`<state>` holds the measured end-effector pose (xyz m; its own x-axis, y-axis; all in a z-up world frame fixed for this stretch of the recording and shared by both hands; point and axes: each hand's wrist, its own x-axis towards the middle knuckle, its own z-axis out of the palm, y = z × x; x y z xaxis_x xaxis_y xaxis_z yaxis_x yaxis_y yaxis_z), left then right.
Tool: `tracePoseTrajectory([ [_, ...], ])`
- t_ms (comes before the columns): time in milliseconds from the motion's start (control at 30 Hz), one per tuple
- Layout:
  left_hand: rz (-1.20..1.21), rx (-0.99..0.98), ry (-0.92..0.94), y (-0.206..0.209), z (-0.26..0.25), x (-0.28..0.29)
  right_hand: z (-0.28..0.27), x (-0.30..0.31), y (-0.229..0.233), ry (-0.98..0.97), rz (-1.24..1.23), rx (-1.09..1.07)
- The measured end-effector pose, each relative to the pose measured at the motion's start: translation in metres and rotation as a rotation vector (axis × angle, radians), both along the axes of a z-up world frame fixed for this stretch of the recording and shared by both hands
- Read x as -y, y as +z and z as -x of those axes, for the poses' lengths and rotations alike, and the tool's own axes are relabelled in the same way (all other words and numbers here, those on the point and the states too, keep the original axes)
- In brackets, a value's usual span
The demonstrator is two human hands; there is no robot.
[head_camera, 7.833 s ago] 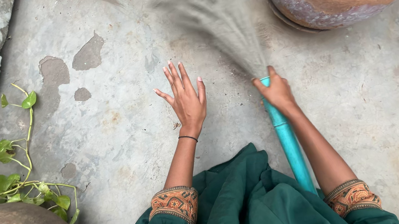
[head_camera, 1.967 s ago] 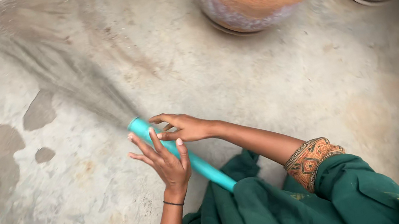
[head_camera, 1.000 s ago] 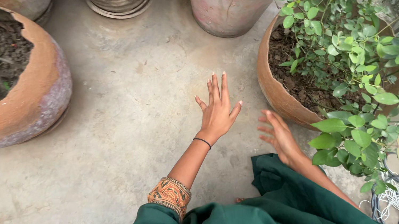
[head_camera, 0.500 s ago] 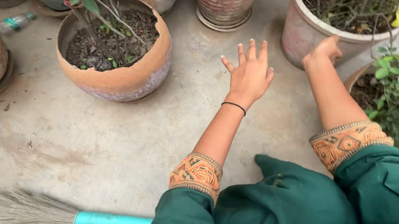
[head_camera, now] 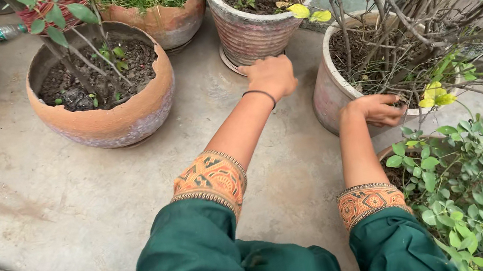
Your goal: The person sweeps a concrete floor with a broom and moves a large clay pot to another location.
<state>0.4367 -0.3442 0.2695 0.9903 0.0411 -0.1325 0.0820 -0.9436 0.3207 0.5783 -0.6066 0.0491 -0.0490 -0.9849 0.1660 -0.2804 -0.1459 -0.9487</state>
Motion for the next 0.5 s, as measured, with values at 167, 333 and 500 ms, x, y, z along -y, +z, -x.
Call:
tracePoseTrajectory([
  [167, -0.135, -0.342, -0.161, -0.008, -0.054, 0.045, 0.021, 0.015, -0.006, -0.018, -0.440, 0.155],
  [333, 0.375, -0.189, 0.098, -0.090, -0.090, 0.069, 0.022, 0.055, -0.033, 0.137, -0.479, 0.202],
  [500, 0.842, -0.243, 0.460, -0.167, -0.109, 0.117, 0.041, 0.076, -0.037, 0.402, -0.400, 0.048],
])
